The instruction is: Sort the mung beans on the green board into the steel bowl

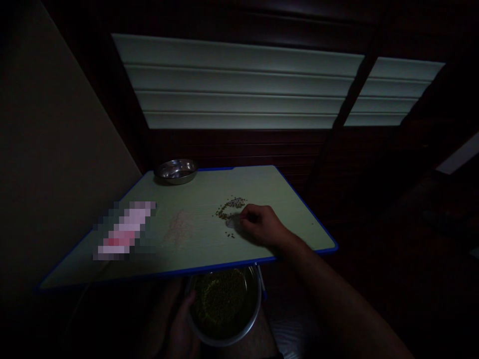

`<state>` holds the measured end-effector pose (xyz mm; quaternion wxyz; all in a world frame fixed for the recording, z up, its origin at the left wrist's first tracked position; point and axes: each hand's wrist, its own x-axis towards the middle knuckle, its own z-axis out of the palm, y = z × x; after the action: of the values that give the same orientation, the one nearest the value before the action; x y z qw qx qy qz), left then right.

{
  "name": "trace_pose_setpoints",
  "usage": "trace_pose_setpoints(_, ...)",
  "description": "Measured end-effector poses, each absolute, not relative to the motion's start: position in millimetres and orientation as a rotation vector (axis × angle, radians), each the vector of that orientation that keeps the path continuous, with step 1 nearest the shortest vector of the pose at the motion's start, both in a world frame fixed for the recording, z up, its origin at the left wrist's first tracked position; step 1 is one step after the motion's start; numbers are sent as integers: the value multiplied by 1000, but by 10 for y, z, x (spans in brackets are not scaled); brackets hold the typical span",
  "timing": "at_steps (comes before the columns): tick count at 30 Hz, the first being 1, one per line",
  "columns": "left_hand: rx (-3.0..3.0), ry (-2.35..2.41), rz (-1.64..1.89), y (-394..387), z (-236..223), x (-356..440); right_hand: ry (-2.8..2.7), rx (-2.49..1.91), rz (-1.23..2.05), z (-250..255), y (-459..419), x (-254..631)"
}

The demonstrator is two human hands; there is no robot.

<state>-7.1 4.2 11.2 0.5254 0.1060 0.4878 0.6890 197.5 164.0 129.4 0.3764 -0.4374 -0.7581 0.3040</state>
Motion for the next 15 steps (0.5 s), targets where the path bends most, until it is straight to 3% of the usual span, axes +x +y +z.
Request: trace_pose_setpoints(15, 229, 1168, 1619, 51, 38, -60, -1960, -1082, 739, 1263, 1661, 1983)
